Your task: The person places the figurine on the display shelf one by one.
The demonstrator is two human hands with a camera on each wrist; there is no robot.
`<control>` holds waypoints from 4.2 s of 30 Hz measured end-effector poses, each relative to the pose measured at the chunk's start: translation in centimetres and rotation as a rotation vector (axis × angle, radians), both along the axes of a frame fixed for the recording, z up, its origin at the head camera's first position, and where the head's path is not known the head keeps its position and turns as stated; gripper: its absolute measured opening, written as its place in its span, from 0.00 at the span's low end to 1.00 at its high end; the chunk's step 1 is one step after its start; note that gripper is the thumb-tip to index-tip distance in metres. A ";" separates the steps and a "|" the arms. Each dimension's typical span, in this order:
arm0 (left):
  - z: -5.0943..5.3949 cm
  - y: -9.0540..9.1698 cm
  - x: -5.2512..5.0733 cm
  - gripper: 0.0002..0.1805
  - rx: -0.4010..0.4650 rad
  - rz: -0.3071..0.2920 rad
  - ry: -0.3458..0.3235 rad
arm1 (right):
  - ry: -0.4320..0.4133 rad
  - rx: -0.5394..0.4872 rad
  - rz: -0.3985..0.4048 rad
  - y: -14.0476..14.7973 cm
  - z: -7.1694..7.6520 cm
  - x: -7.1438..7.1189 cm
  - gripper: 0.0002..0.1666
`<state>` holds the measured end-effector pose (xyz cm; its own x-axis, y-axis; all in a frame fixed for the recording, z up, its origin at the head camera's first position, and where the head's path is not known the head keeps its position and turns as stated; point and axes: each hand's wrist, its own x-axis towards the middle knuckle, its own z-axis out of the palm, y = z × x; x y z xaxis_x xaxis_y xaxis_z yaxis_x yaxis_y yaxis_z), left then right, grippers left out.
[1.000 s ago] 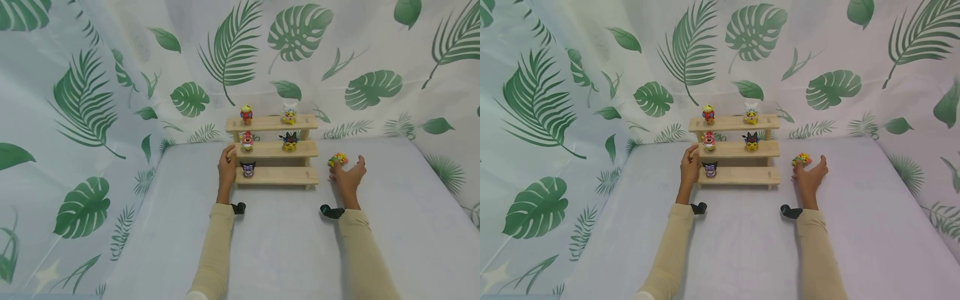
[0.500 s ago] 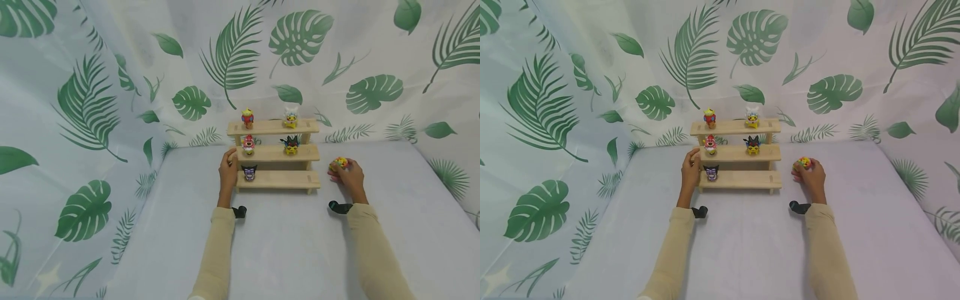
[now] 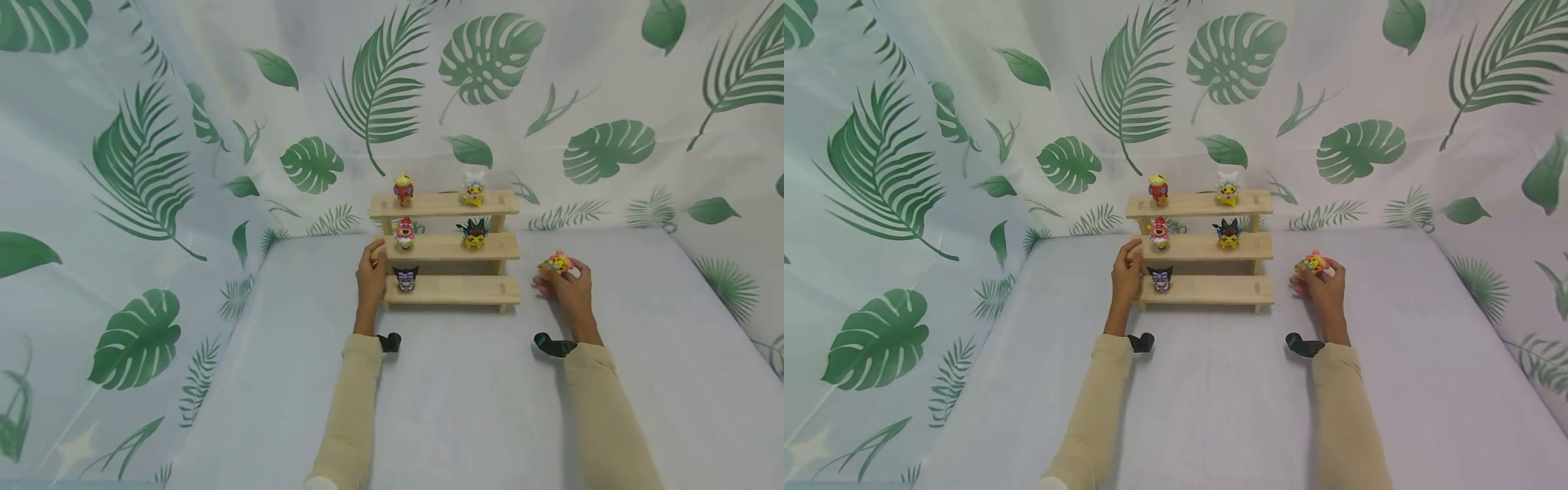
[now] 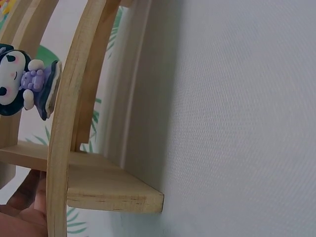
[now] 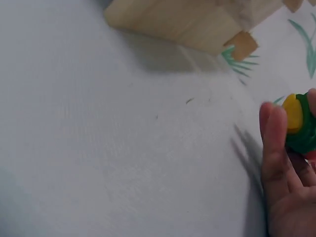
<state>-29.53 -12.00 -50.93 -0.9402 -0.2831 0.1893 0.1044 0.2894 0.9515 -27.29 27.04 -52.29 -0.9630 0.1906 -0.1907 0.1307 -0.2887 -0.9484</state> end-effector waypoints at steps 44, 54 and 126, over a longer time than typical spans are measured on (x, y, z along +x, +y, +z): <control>-0.4 0.2 0.2 0.18 0.003 0.007 0.013 | 0.388 0.730 0.225 -10.3 1.4 3.1 0.29; 0.1 0.1 0.1 0.18 0.002 0.001 0.013 | 0.426 0.803 0.187 -11.1 0.7 2.7 0.30; -0.1 0.0 -0.1 0.18 0.008 -0.005 -0.020 | 0.373 0.841 0.238 -11.4 0.3 3.2 0.38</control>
